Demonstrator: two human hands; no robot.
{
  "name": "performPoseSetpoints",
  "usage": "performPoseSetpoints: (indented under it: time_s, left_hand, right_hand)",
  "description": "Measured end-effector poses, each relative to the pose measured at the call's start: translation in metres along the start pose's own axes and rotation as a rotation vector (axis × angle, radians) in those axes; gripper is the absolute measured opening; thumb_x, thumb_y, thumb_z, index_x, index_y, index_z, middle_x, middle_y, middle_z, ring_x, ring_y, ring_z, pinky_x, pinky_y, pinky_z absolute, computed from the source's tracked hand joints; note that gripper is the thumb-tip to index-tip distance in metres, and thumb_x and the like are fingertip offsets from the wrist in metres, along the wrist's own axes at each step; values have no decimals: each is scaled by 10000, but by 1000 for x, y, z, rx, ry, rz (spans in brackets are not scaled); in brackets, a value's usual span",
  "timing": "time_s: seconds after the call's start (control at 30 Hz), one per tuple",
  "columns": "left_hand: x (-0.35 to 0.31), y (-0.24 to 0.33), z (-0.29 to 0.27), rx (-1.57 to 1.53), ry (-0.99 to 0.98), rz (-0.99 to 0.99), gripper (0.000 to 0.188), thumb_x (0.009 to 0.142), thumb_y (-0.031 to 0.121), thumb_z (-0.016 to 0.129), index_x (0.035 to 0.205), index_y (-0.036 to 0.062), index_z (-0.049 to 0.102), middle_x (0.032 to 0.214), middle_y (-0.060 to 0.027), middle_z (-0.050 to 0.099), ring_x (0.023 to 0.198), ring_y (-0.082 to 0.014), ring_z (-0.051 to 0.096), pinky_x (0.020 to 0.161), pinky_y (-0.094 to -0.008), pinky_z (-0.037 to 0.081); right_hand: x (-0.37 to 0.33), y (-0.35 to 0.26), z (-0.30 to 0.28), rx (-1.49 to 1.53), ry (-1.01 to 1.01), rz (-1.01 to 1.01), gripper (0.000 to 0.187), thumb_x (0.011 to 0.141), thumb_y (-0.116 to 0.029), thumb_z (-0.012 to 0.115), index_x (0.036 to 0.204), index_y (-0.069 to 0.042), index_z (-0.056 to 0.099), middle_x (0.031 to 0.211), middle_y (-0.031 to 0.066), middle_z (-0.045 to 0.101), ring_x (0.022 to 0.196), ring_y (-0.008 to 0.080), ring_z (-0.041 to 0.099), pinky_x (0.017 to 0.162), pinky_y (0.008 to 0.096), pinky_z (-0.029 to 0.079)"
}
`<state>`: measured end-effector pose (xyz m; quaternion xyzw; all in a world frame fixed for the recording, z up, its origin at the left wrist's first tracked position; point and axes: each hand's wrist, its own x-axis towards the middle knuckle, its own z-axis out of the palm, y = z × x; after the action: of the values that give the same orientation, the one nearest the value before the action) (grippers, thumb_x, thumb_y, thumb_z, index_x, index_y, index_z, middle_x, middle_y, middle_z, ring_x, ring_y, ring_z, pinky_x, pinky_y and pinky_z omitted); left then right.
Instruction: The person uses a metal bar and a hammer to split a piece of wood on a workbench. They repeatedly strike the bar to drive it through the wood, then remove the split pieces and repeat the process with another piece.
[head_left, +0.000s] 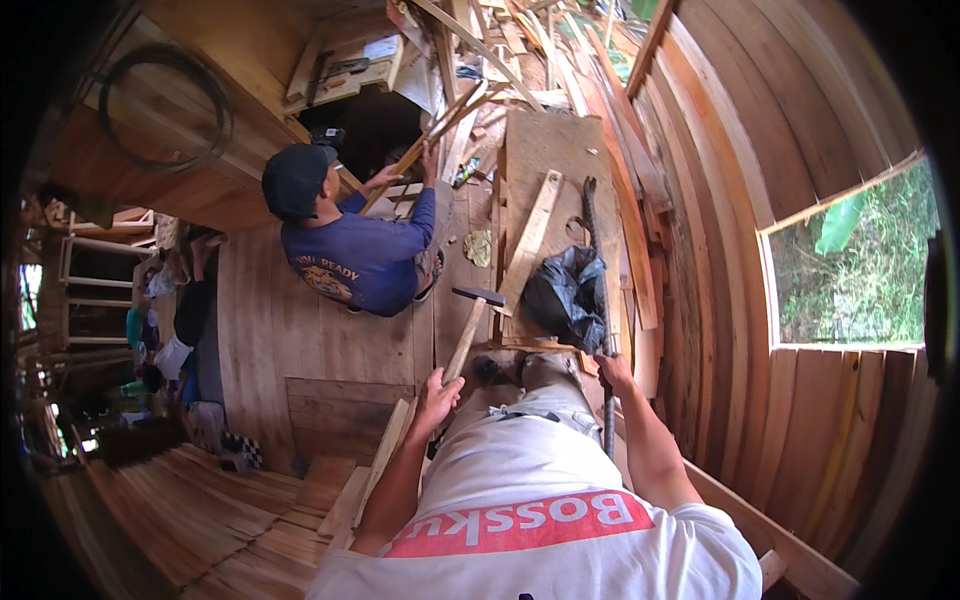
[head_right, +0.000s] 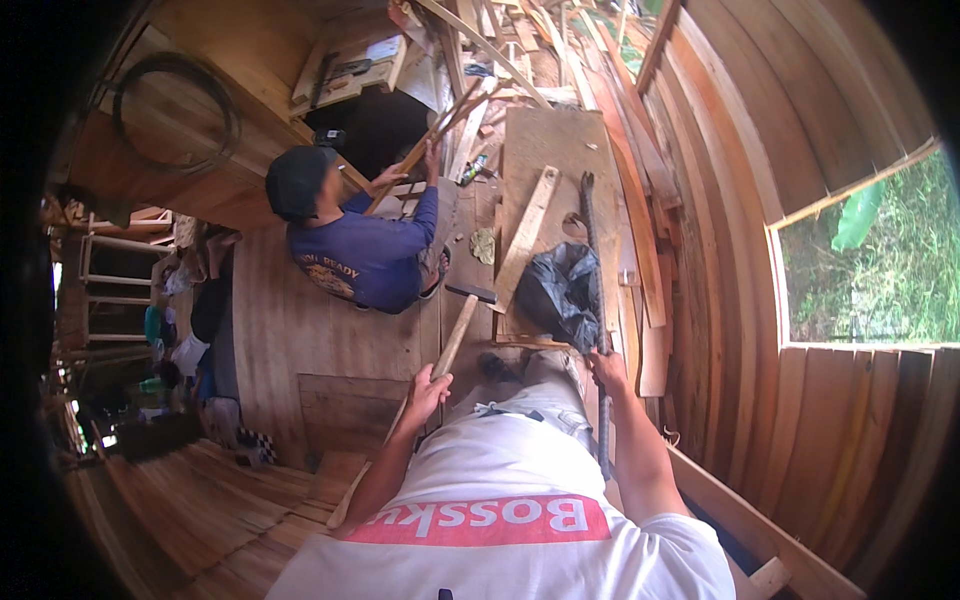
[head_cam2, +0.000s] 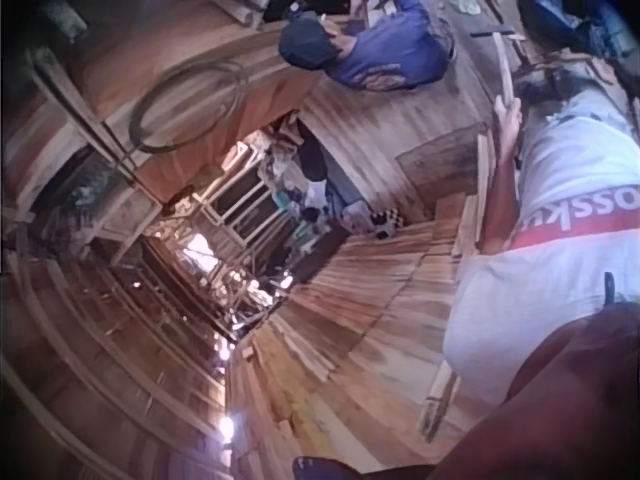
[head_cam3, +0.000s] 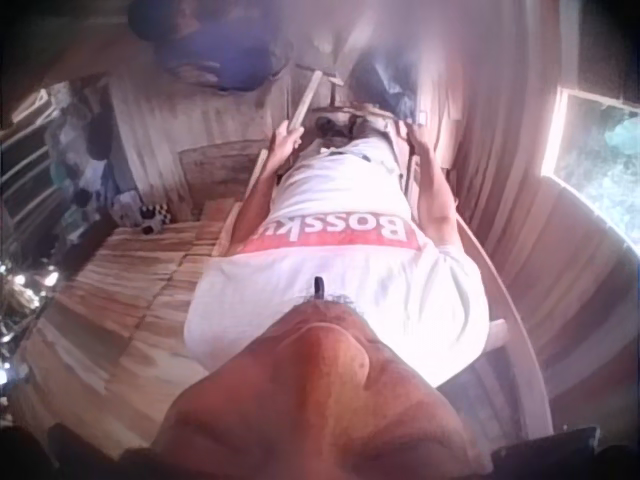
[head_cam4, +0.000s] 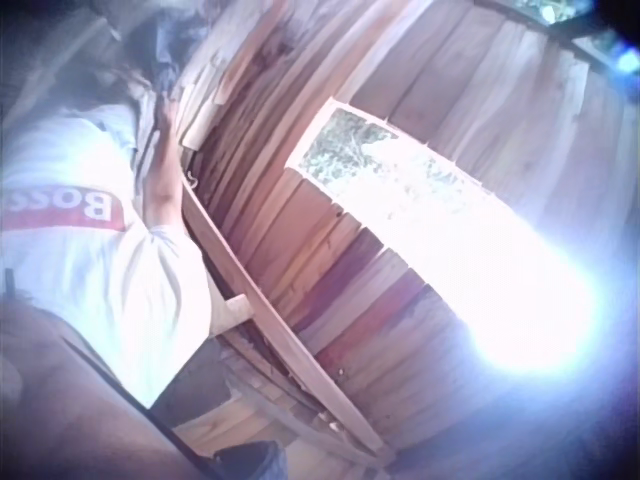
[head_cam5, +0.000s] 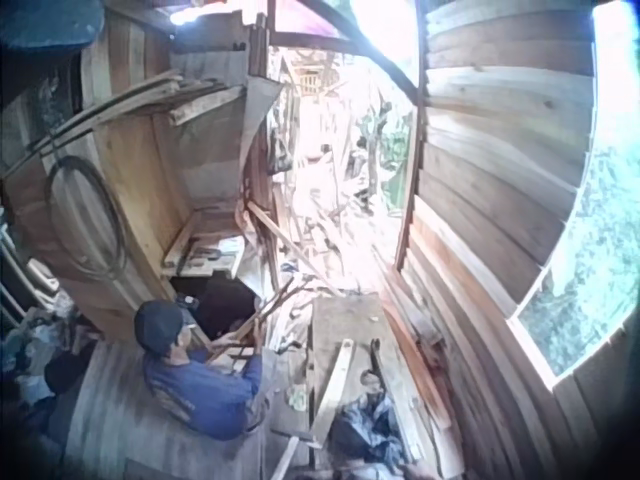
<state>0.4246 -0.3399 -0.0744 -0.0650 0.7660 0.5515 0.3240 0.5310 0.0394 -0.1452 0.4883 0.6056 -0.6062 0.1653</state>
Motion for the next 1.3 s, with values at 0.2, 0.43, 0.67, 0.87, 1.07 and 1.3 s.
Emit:
performPoseSetpoints:
  time_s: [0.2,0.43,0.67,0.87,1.07,1.3]
  left_hand:
    - [12,-15,7,-128,-46,-33,478,871,239,640,1176,-78,453,734,-26,558,589,-75,528,503,-225,435]
    - [16,24,16,24,-26,-73,367,868,228,654,1070,-40,506,709,-15,552,564,-74,514,503,-245,444]
    - [24,24,19,132,23,-80,317,820,265,681,950,6,552,639,-54,582,550,-126,558,502,-304,443]
    - [-1,59,25,222,104,-91,328,790,263,679,949,-6,579,700,-76,609,596,-149,579,536,-317,447]
    - [-25,9,27,122,260,-320,486,768,259,692,1128,-42,564,813,-125,634,610,-149,593,531,-311,473]
    - [-56,24,42,-27,350,-426,427,790,185,672,1107,-77,556,804,-110,623,615,-125,578,505,-280,477]
  right_hand:
    - [2,5,-6,61,-26,-53,197,840,-245,595,824,-53,555,548,5,466,412,107,440,373,271,342]
    - [45,7,-37,95,135,-87,200,756,-192,568,718,1,607,541,43,520,408,135,466,374,298,352]
    - [95,-72,-55,-113,167,-233,300,759,-268,575,765,26,635,546,75,554,462,160,530,424,316,385]
    - [179,-105,-52,-336,280,-372,259,756,-232,614,761,26,610,562,52,544,478,158,533,450,314,420]
    - [199,-156,-26,-493,319,-453,314,760,-274,619,831,31,632,632,132,616,558,218,615,548,361,485]
    - [218,-188,-18,-751,317,-491,400,743,-383,619,898,-18,669,867,258,655,880,389,645,803,469,491]
